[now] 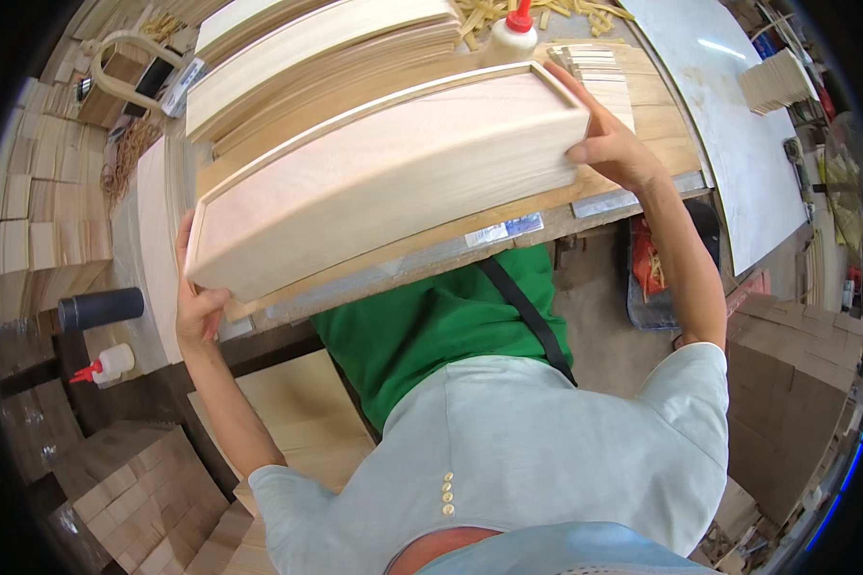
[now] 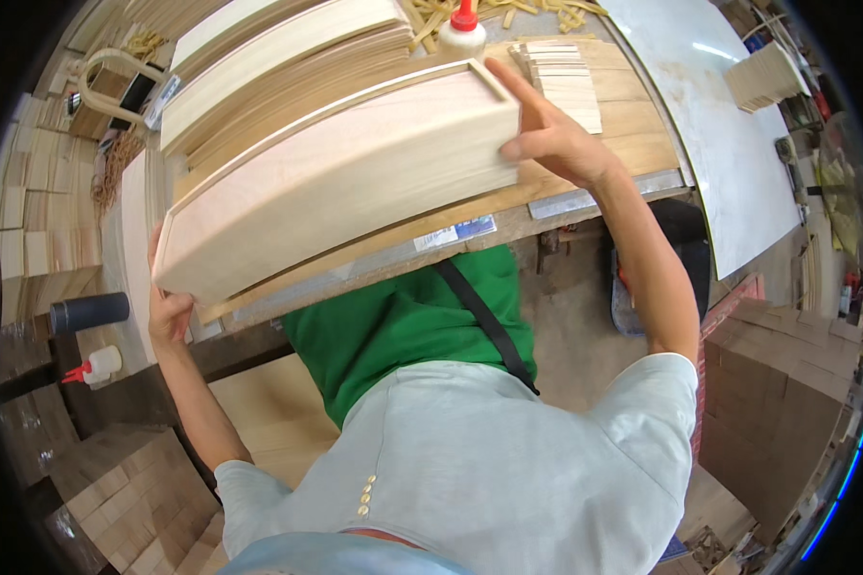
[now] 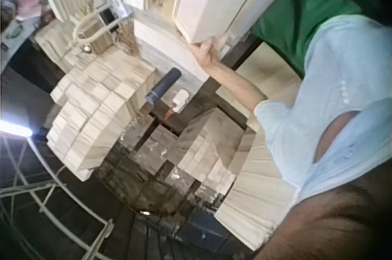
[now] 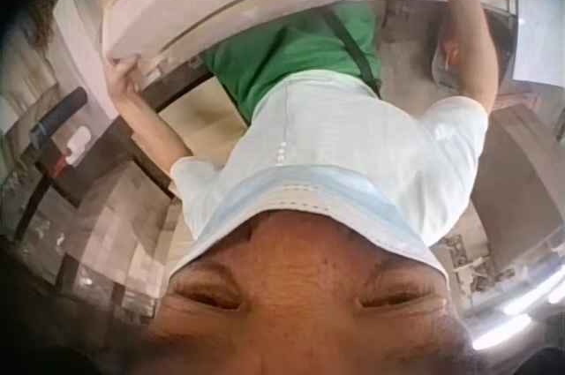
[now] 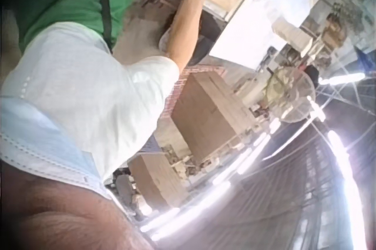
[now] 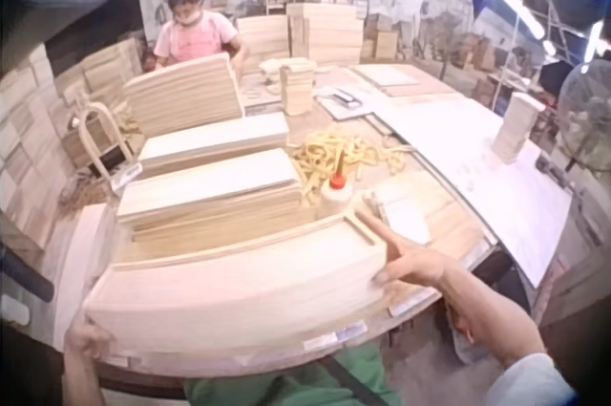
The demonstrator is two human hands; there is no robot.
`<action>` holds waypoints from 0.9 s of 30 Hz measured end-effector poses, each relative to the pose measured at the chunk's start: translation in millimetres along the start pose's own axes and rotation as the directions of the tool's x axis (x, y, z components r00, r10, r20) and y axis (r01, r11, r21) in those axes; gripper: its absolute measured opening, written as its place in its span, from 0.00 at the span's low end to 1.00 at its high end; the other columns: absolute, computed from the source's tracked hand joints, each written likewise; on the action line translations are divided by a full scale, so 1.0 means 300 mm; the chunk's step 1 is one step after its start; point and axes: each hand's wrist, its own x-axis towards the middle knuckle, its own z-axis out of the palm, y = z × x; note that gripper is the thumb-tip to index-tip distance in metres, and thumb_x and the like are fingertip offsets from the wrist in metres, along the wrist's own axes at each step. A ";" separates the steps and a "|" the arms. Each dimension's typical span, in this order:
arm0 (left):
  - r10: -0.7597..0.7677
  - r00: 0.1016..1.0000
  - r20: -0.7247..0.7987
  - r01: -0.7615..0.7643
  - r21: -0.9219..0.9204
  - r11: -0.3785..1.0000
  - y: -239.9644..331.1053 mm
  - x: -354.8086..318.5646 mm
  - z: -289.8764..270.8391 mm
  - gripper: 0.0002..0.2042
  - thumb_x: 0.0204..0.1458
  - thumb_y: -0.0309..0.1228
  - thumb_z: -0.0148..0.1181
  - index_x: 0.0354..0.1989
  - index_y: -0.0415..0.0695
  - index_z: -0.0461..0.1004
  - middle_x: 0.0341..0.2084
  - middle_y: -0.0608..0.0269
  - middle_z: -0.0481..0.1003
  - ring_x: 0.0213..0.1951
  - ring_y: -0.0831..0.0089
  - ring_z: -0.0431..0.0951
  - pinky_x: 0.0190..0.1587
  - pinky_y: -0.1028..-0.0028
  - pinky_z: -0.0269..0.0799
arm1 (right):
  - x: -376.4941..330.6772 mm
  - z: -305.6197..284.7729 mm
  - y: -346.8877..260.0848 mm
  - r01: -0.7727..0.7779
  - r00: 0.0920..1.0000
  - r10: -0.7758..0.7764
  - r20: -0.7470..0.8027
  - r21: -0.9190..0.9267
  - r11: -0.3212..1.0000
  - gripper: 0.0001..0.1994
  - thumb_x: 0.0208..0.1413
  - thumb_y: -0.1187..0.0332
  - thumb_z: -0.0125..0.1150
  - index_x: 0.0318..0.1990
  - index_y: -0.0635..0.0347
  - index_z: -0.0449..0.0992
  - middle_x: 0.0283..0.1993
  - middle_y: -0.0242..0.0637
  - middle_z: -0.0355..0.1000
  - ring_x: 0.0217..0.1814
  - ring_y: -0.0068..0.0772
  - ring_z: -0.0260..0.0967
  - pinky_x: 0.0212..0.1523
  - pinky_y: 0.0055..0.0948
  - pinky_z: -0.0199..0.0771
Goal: The person is applying wood glue to panels and assembling them into a box structure.
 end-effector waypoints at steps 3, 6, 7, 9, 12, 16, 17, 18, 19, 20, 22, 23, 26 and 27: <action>0.026 0.999 0.021 -0.030 0.219 0.975 -0.045 0.031 0.011 0.62 0.22 0.22 0.66 0.74 0.55 0.39 0.68 0.58 0.54 0.68 0.60 0.56 0.69 0.66 0.51 | 0.019 0.006 0.017 -0.064 0.997 0.050 -0.056 -0.269 0.961 0.61 0.26 0.66 0.67 0.75 0.49 0.40 0.75 0.43 0.44 0.76 0.38 0.43 0.73 0.34 0.44; 0.017 1.000 -0.005 -0.017 0.150 0.989 -0.099 0.009 0.042 0.62 0.21 0.21 0.65 0.74 0.55 0.39 0.68 0.59 0.54 0.68 0.61 0.55 0.69 0.65 0.50 | 0.008 -0.012 0.097 -0.100 0.995 0.090 -0.048 -0.289 0.952 0.60 0.29 0.70 0.65 0.75 0.50 0.36 0.75 0.42 0.45 0.76 0.38 0.42 0.73 0.34 0.43; -0.037 0.998 -0.049 0.044 0.151 0.988 -0.081 0.000 0.060 0.63 0.20 0.23 0.66 0.74 0.55 0.38 0.69 0.60 0.53 0.69 0.62 0.55 0.69 0.64 0.50 | 0.009 -0.008 0.099 -0.086 0.996 0.079 -0.034 -0.270 0.959 0.60 0.30 0.70 0.65 0.75 0.50 0.36 0.75 0.42 0.45 0.76 0.38 0.41 0.73 0.34 0.43; 0.007 0.999 0.038 -0.011 0.119 0.993 -0.107 -0.008 0.023 0.62 0.23 0.25 0.69 0.74 0.55 0.38 0.69 0.59 0.52 0.69 0.62 0.54 0.69 0.64 0.50 | 0.005 -0.023 0.103 -0.065 0.997 0.072 0.011 -0.309 0.949 0.59 0.33 0.74 0.64 0.75 0.47 0.33 0.74 0.45 0.46 0.76 0.38 0.44 0.73 0.36 0.45; 0.029 0.999 -0.022 -0.033 -0.179 0.983 -0.144 0.005 -0.006 0.60 0.29 0.30 0.72 0.74 0.52 0.38 0.70 0.59 0.51 0.70 0.62 0.52 0.70 0.63 0.49 | 0.009 -0.012 0.094 -0.122 0.993 0.120 -0.022 -0.244 0.962 0.59 0.29 0.70 0.65 0.75 0.50 0.36 0.74 0.43 0.45 0.76 0.37 0.40 0.73 0.33 0.42; 0.057 0.996 -0.069 -0.073 -0.269 0.960 -0.153 0.000 0.021 0.54 0.38 0.36 0.71 0.74 0.47 0.39 0.70 0.58 0.48 0.71 0.61 0.49 0.71 0.61 0.45 | 0.008 -0.014 0.085 -0.108 0.994 0.106 -0.021 -0.265 0.958 0.60 0.30 0.72 0.65 0.75 0.49 0.36 0.75 0.45 0.43 0.77 0.38 0.39 0.73 0.34 0.41; 0.058 0.996 -0.064 -0.073 -0.253 0.965 -0.145 -0.001 0.032 0.53 0.39 0.36 0.69 0.73 0.47 0.40 0.71 0.57 0.48 0.71 0.60 0.48 0.71 0.61 0.44 | 0.006 -0.013 0.081 -0.114 0.993 0.113 -0.018 -0.261 0.959 0.60 0.31 0.72 0.66 0.75 0.49 0.35 0.75 0.45 0.43 0.77 0.38 0.39 0.73 0.35 0.41; 0.060 0.996 -0.059 -0.073 -0.238 0.969 -0.135 0.000 0.042 0.52 0.40 0.37 0.68 0.73 0.46 0.40 0.71 0.56 0.47 0.71 0.60 0.48 0.71 0.60 0.43 | 0.005 -0.015 0.077 -0.121 0.993 0.121 -0.015 -0.256 0.959 0.60 0.31 0.72 0.66 0.75 0.49 0.35 0.75 0.45 0.42 0.77 0.39 0.38 0.73 0.35 0.41; 0.065 0.996 -0.058 -0.077 -0.222 0.972 -0.127 0.000 0.049 0.51 0.40 0.37 0.66 0.73 0.45 0.40 0.71 0.55 0.47 0.71 0.59 0.47 0.71 0.60 0.42 | 0.009 -0.020 0.081 -0.097 0.995 0.101 0.000 -0.294 0.951 0.60 0.32 0.73 0.67 0.75 0.48 0.34 0.76 0.45 0.41 0.77 0.39 0.38 0.74 0.35 0.40; 0.070 0.996 -0.060 -0.081 -0.208 0.975 -0.124 -0.001 0.050 0.51 0.41 0.37 0.65 0.73 0.45 0.40 0.71 0.54 0.47 0.71 0.59 0.47 0.71 0.60 0.41 | 0.007 -0.021 0.075 -0.116 0.993 0.119 -0.002 -0.274 0.955 0.60 0.32 0.73 0.67 0.75 0.48 0.33 0.76 0.46 0.41 0.77 0.39 0.38 0.74 0.36 0.41; 0.078 0.995 -0.066 -0.088 -0.183 0.979 -0.120 0.002 0.054 0.50 0.41 0.36 0.63 0.73 0.45 0.40 0.71 0.53 0.46 0.72 0.58 0.46 0.71 0.59 0.40 | 0.000 -0.010 0.050 -0.155 0.987 0.159 -0.005 -0.235 0.959 0.60 0.33 0.73 0.67 0.75 0.48 0.33 0.76 0.47 0.40 0.77 0.39 0.38 0.73 0.36 0.41; 0.085 0.993 -0.083 -0.100 -0.191 0.976 -0.119 0.003 0.066 0.50 0.41 0.35 0.62 0.73 0.44 0.40 0.71 0.52 0.46 0.72 0.58 0.46 0.71 0.60 0.40 | -0.008 -0.028 0.053 -0.145 0.986 0.158 0.053 -0.198 0.969 0.60 0.36 0.70 0.73 0.75 0.49 0.35 0.76 0.44 0.40 0.76 0.37 0.41 0.73 0.35 0.45; 0.092 0.990 -0.102 -0.109 -0.174 0.979 -0.107 -0.011 0.075 0.50 0.40 0.35 0.62 0.73 0.43 0.38 0.71 0.53 0.46 0.72 0.58 0.46 0.71 0.60 0.41 | -0.012 -0.113 -0.013 0.008 0.992 0.037 0.118 -0.360 0.933 0.55 0.41 0.65 0.75 0.74 0.51 0.41 0.75 0.38 0.45 0.74 0.36 0.46 0.72 0.34 0.51; 0.108 0.990 -0.086 -0.119 -0.138 0.983 -0.110 -0.014 0.060 0.51 0.44 0.41 0.65 0.73 0.42 0.37 0.71 0.52 0.46 0.71 0.57 0.47 0.71 0.60 0.42 | 0.009 -0.150 -0.037 0.041 0.999 -0.031 0.030 -0.435 0.900 0.44 0.48 0.63 0.71 0.71 0.54 0.52 0.71 0.35 0.56 0.70 0.34 0.56 0.66 0.33 0.62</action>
